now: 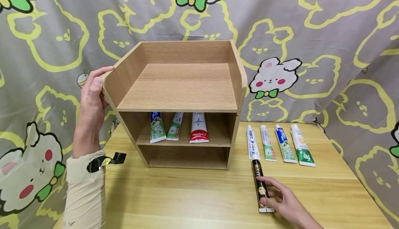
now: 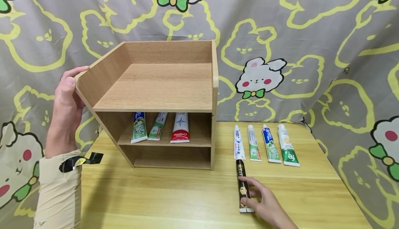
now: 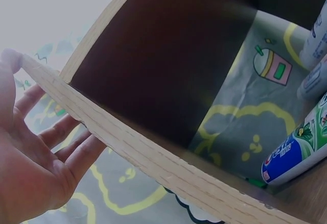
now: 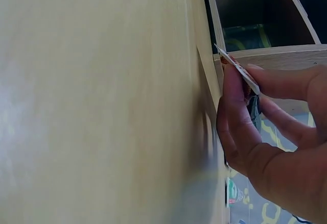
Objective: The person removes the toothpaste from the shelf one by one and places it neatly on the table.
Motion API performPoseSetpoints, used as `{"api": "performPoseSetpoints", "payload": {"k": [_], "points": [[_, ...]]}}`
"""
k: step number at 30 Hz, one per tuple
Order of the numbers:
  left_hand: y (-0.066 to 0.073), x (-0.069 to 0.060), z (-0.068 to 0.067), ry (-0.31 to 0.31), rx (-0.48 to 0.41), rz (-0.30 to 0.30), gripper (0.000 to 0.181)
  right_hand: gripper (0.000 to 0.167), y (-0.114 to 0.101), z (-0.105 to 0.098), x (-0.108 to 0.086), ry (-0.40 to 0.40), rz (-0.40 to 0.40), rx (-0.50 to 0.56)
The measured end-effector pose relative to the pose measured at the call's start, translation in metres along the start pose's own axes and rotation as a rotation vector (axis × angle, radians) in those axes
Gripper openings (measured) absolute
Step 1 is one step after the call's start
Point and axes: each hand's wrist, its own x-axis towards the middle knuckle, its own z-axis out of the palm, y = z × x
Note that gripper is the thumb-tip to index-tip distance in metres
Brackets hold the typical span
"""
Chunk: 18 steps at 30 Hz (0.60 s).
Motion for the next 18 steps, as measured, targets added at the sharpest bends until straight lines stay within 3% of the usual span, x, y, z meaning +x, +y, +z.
{"api": "performPoseSetpoints", "payload": {"k": [13,18], "points": [[-0.0028,-0.0006,-0.0007,-0.009,-0.009,0.005,0.044,0.068,0.0012,-0.0024,0.0033,-0.075,-0.035,-0.053],[-0.0032,-0.0007,-0.0009,-0.009,-0.013,0.011,0.044,0.068,0.0029,-0.0013,0.0046,-0.04,-0.094,-0.194]]}}
